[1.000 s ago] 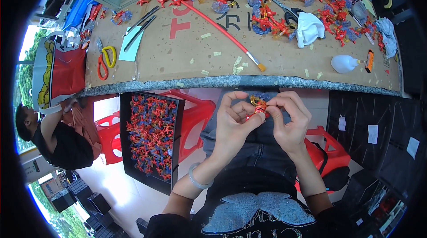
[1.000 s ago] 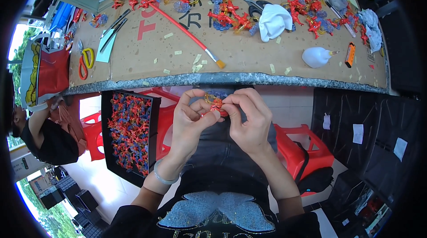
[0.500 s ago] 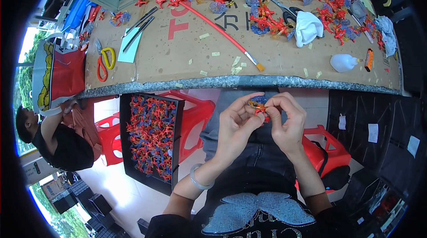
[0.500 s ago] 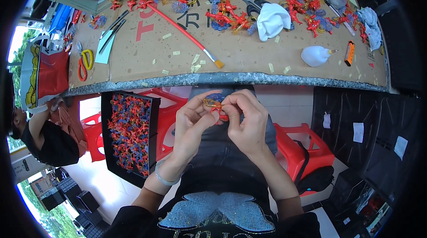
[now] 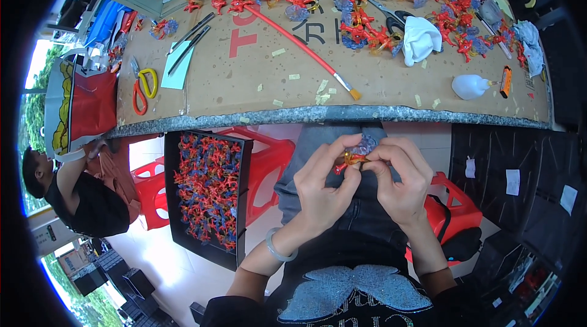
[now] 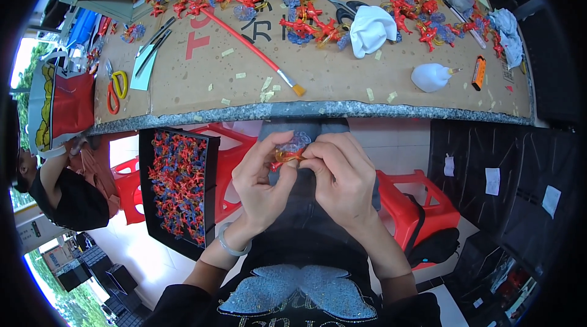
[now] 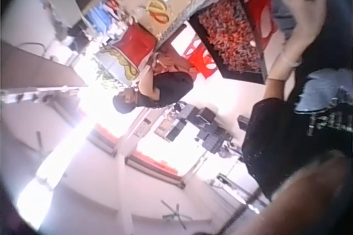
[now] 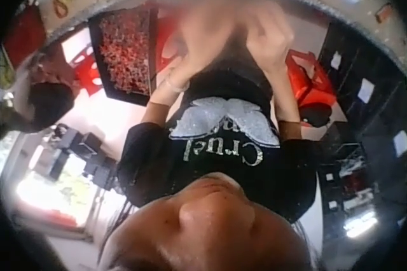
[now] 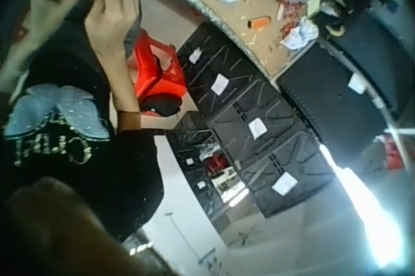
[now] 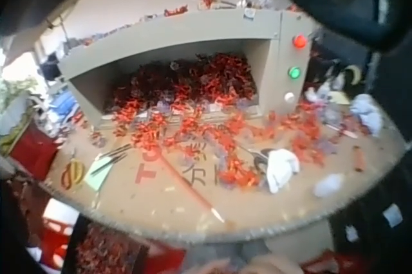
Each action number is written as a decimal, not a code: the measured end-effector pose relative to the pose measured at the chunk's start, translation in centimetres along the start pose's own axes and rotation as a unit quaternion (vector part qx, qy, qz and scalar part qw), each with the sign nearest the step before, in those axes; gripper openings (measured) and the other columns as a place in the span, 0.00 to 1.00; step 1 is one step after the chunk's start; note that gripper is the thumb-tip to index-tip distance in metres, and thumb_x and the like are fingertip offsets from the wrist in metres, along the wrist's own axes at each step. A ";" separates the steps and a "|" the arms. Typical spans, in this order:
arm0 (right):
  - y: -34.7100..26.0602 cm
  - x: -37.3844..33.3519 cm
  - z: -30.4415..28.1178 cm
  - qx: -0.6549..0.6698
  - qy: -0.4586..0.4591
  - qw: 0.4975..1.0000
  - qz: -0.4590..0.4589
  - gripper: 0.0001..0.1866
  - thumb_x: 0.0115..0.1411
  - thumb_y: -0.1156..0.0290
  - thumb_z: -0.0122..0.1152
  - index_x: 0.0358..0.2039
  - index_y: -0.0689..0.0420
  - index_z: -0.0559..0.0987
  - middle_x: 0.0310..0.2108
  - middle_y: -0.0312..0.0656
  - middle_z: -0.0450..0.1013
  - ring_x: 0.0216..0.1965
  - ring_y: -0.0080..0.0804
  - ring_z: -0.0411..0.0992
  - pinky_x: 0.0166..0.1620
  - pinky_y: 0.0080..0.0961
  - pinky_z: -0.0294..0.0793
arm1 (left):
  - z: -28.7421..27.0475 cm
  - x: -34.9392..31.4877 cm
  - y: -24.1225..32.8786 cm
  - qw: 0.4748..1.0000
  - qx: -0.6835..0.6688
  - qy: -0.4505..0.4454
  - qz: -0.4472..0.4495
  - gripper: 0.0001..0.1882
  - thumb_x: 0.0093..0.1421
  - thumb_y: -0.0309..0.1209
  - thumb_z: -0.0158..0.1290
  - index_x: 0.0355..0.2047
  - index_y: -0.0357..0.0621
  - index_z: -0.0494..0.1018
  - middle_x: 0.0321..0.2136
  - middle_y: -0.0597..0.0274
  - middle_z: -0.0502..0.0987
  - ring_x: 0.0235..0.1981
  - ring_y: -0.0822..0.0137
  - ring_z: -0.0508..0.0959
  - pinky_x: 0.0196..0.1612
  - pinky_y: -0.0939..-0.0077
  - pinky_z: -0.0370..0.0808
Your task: The person assembles toy figurines by attaching components together by hand, applying adhesive using a squeeze bottle and a brush, and trimming pieces with a hand tool.
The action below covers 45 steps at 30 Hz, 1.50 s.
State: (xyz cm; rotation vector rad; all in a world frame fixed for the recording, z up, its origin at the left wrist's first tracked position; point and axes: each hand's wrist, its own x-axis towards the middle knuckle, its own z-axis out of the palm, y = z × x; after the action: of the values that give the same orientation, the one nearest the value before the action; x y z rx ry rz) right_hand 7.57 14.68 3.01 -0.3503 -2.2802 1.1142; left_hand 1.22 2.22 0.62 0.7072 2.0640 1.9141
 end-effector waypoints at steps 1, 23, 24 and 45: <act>0.1 0.0 -0.1 0.000 0.001 1.000 -0.001 0.07 0.43 0.84 0.65 0.25 0.63 0.77 0.27 0.44 0.72 0.27 0.39 0.72 0.29 0.28 0.71 | -0.2 -0.1 0.2 1.000 0.009 -0.023 0.007 0.21 0.52 0.10 0.50 0.49 0.28 0.69 0.39 0.56 0.75 0.40 0.71 0.77 0.45 0.79 0.74; 0.6 -0.8 0.2 -0.016 -0.038 0.997 -0.061 0.12 0.44 0.74 0.69 0.25 0.63 0.73 0.27 0.45 0.70 0.26 0.43 0.71 0.29 0.31 0.71 | -0.6 0.0 3.4 0.982 0.170 -0.023 0.077 0.26 0.47 0.15 0.54 0.49 0.38 0.72 0.26 0.54 0.73 0.22 0.63 0.75 0.25 0.75 0.73; 0.6 -0.9 0.5 -0.018 -0.024 0.998 -0.063 0.11 0.44 0.75 0.68 0.24 0.63 0.74 0.26 0.46 0.71 0.24 0.43 0.71 0.27 0.31 0.71 | -0.6 0.0 3.6 0.984 0.164 -0.025 0.063 0.25 0.46 0.15 0.55 0.49 0.37 0.72 0.26 0.54 0.73 0.22 0.64 0.75 0.25 0.75 0.73; -0.1 -0.4 -0.2 0.084 -0.136 0.978 0.136 0.07 0.50 0.74 0.66 0.28 0.63 0.79 0.25 0.46 0.75 0.22 0.35 0.74 0.25 0.25 0.72 | -0.5 -0.3 3.3 0.961 0.270 -0.058 0.025 0.31 0.48 0.18 0.56 0.55 0.34 0.66 0.26 0.52 0.72 0.24 0.58 0.76 0.27 0.68 0.74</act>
State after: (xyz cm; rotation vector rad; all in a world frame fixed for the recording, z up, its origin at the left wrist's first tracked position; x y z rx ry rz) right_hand 7.99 14.56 3.07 -0.4792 -2.4003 1.5675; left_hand 1.87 1.74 3.88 0.9611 2.5292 1.2825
